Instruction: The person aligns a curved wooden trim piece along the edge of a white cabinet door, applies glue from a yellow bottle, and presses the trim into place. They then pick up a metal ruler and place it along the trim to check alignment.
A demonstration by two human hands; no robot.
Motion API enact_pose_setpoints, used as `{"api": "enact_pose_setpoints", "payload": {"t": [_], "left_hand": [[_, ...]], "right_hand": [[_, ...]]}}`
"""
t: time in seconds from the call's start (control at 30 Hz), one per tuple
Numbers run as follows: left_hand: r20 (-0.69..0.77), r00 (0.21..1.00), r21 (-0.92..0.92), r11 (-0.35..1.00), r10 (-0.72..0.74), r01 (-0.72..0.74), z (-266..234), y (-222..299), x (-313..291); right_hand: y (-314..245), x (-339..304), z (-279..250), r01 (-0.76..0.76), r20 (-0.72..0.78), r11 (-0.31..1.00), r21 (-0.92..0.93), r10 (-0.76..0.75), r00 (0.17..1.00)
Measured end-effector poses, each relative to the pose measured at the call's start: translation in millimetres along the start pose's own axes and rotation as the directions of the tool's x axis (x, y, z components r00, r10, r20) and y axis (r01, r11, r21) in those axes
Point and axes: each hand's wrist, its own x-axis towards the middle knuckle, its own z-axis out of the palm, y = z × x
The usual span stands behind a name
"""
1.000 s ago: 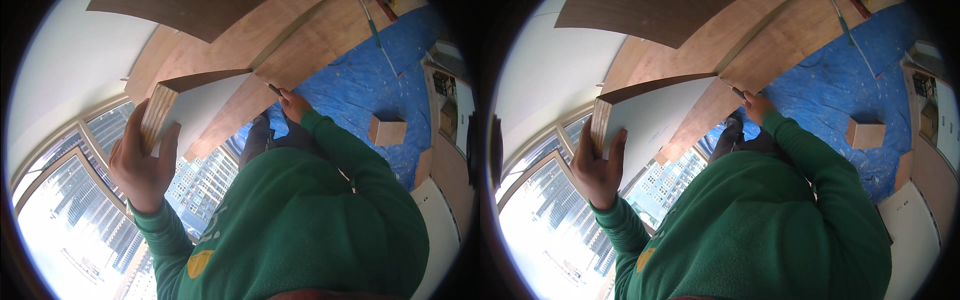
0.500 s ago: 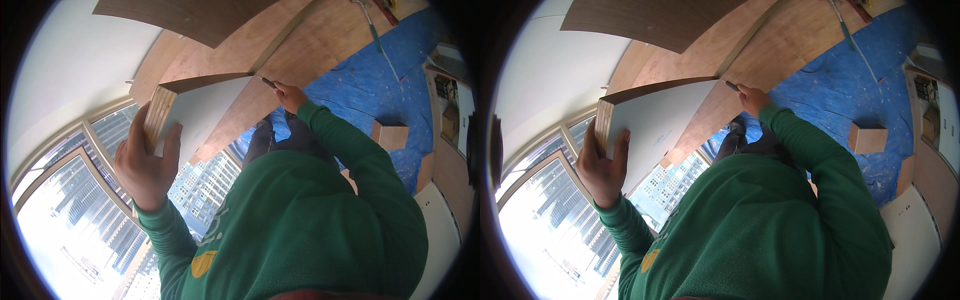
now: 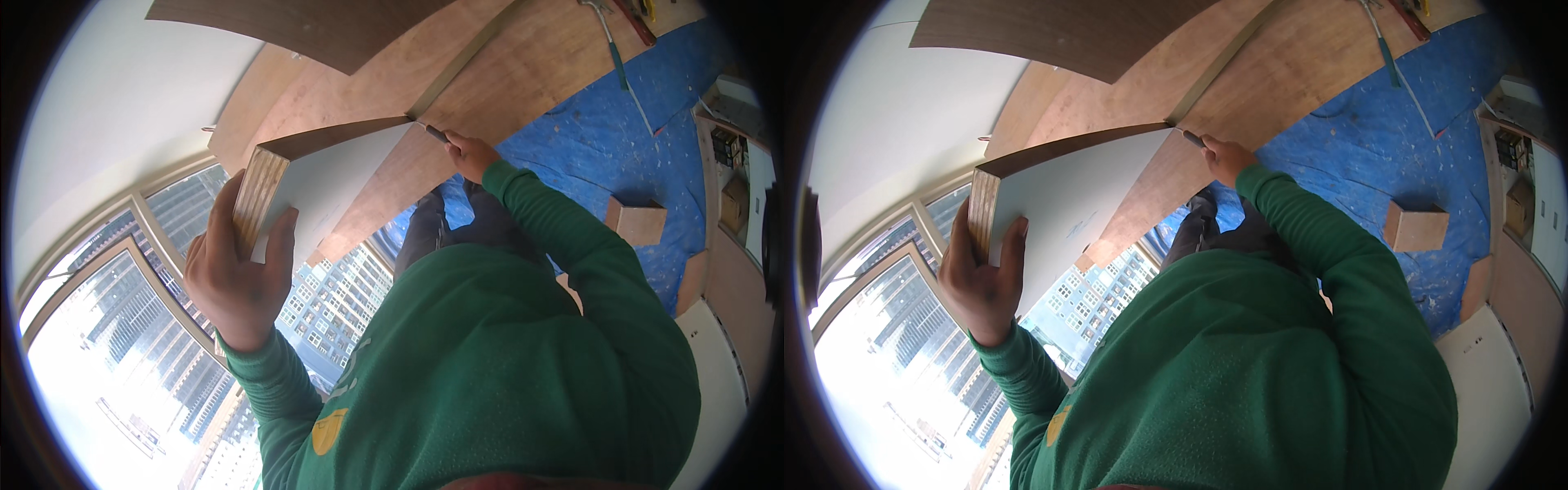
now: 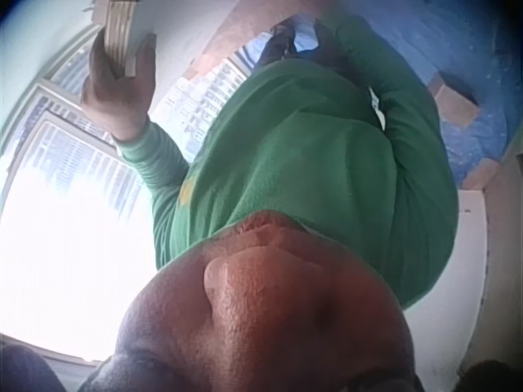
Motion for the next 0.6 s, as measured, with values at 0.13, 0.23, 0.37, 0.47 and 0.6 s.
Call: {"api": "enact_pose_setpoints", "payload": {"t": [0.13, 0.23, 0.37, 0.47, 0.6], "left_hand": [[0.022, 0.999, 0.001, 1.000, -0.031, 0.031, -2, 2, -1], [0.067, 0.995, 0.018, 0.997, -0.072, 0.071, -4, 1, 2], [0.045, 0.998, 0.015, 0.999, -0.035, 0.035, -5, 1, 4], [0.050, 0.998, 0.015, 0.999, -0.035, 0.034, -4, 2, 4], [0.028, 1.000, 0.011, 1.000, -0.009, 0.008, -4, 4, 0]], "right_hand": [[-6, -18, -11, -0.027, 0.039, 0.999, -0.036, 0.028, 0.999], [-12, -25, -21, -0.056, 0.085, 0.998, -0.034, 0.059, 0.995], [-18, -27, -34, -0.061, 0.127, 0.998, 0.017, 0.058, 0.990], [-20, -30, -40, -0.080, 0.076, 0.993, 0.091, 0.073, 0.994], [-19, -15, -28, -0.038, 0.028, 0.996, 0.081, 0.036, 0.999]]}}
